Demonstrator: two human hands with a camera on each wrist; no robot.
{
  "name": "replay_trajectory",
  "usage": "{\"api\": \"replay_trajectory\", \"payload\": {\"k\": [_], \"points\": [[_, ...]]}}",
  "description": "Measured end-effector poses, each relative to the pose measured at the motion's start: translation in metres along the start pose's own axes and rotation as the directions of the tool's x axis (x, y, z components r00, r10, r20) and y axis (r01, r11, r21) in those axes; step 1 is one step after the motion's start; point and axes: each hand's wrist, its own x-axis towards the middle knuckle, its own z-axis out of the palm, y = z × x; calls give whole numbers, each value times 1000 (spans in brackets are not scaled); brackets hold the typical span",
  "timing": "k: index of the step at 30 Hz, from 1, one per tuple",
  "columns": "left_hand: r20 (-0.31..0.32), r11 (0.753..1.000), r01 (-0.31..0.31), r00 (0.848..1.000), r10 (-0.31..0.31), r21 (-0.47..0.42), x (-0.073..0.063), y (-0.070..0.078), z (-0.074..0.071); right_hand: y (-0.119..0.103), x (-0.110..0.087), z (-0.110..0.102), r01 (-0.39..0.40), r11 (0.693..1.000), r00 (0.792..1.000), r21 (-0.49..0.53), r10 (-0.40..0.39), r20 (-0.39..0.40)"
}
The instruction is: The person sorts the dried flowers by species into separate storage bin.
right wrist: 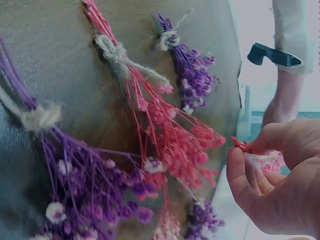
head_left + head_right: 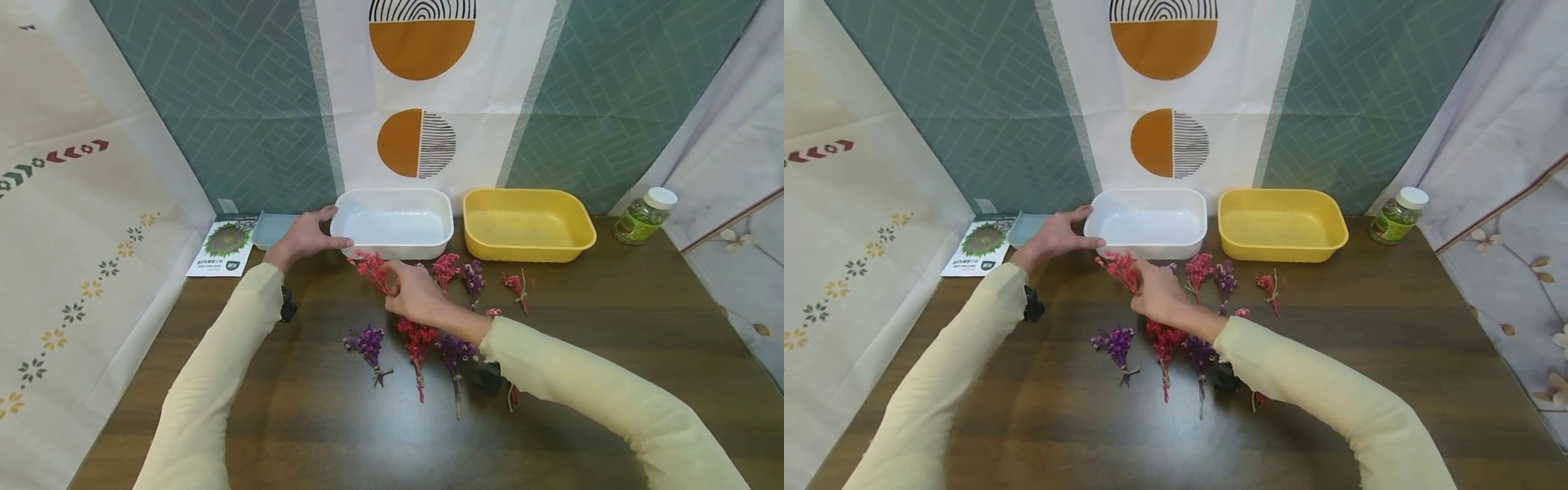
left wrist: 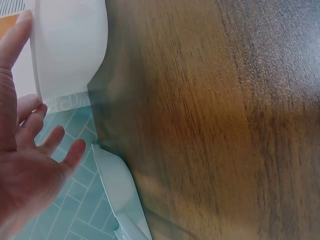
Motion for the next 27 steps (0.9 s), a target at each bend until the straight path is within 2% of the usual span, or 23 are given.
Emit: {"api": "replay_trajectory", "payload": {"k": [5, 16, 27], "points": [[4, 1000, -14, 1000, 14, -5, 0, -2, -1, -1, -3, -11, 29, 999, 1000, 17, -29, -12], [10, 1000, -1, 1000, 2, -30, 0, -1, -1, 3, 0, -34, 78, 997, 997, 18, -77, -10], [26, 999, 28, 999, -27, -32, 3, 0, 1, 7, 9, -55, 34, 999, 999, -12, -35, -18]]}}
